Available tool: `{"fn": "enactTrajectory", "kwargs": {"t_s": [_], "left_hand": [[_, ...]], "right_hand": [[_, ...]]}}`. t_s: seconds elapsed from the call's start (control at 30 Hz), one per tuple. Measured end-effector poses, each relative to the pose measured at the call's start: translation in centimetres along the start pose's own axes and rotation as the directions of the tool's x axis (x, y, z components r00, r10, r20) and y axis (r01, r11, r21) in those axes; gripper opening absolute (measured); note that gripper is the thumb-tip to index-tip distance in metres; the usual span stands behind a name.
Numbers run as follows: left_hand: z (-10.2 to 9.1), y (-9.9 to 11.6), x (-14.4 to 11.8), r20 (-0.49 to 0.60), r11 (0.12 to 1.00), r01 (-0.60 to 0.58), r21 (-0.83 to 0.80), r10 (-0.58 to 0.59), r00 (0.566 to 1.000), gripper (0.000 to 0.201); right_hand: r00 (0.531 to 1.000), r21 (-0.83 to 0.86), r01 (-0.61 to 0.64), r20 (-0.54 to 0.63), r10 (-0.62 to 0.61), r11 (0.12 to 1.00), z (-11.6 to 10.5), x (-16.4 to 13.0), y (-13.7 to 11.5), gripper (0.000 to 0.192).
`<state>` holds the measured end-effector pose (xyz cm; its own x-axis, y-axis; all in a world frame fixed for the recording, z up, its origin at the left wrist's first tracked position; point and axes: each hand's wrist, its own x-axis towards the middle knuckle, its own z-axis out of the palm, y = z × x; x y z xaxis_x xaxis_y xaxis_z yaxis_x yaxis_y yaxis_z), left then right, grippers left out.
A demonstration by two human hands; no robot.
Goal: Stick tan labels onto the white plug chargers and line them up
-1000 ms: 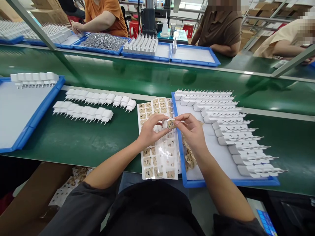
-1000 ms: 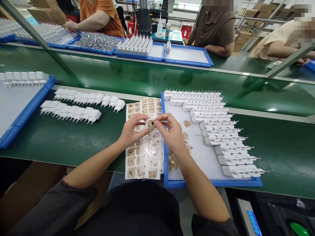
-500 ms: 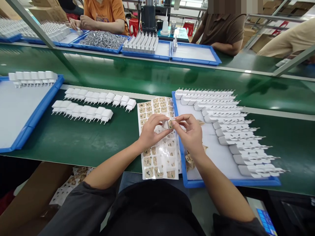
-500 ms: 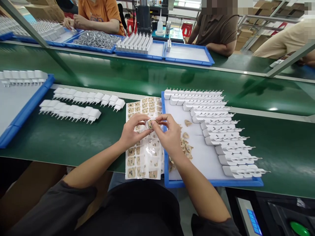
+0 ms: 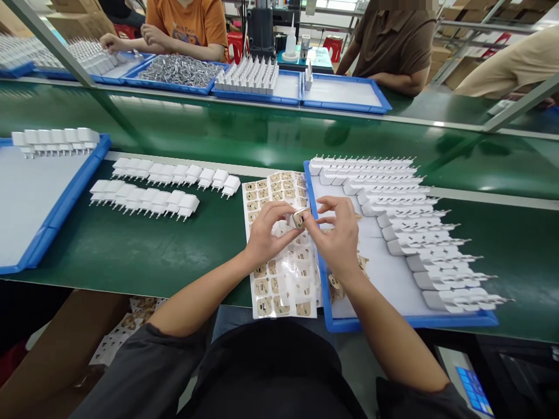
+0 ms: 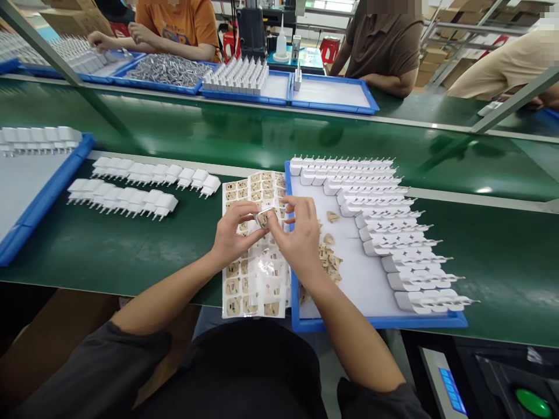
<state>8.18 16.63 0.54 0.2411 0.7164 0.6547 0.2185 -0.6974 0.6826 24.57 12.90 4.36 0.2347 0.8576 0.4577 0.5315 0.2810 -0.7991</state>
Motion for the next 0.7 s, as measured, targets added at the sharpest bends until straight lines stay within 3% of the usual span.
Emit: {"fn": "enactTrajectory", "kwargs": {"t_s": [0.07,0.13,0.27,0.47,0.7], "left_hand": [[0.1,-0.1,-0.1,-0.025,1.0,-0.004,-0.029,0.003,1.0,0.033],[0.1,-0.1,-0.1,-0.042,0.999,-0.028,-0.042,0.026,0.999,0.034],[0.4,-0.3,0.0,-0.089,0.994,-0.108,-0.005,0.107,0.99,0.034],[0.5,-0.7,0.0,-0.091,0.963,-0.235,0.131,0.247,0.965,0.032],[0.5,-1.0,-0.1,-0.084,0.961,-0.256,0.099,0.265,0.961,0.037]], "right_hand": [[0.994,0.088,-0.104,0.025,0.102,0.991,-0.3,0.4,0.4,0.025],[0.974,0.245,-0.209,0.141,0.179,0.947,-0.4,0.6,0.6,0.022],[0.926,0.47,-0.327,0.331,0.18,0.82,0.3,0.4,0.6,0.018],[0.93,0.586,-0.353,0.306,0.204,0.73,1.4,-0.1,0.6,0.008],[0.909,0.603,-0.413,0.32,0.268,0.683,1.1,0.3,0.6,0.006]]}}
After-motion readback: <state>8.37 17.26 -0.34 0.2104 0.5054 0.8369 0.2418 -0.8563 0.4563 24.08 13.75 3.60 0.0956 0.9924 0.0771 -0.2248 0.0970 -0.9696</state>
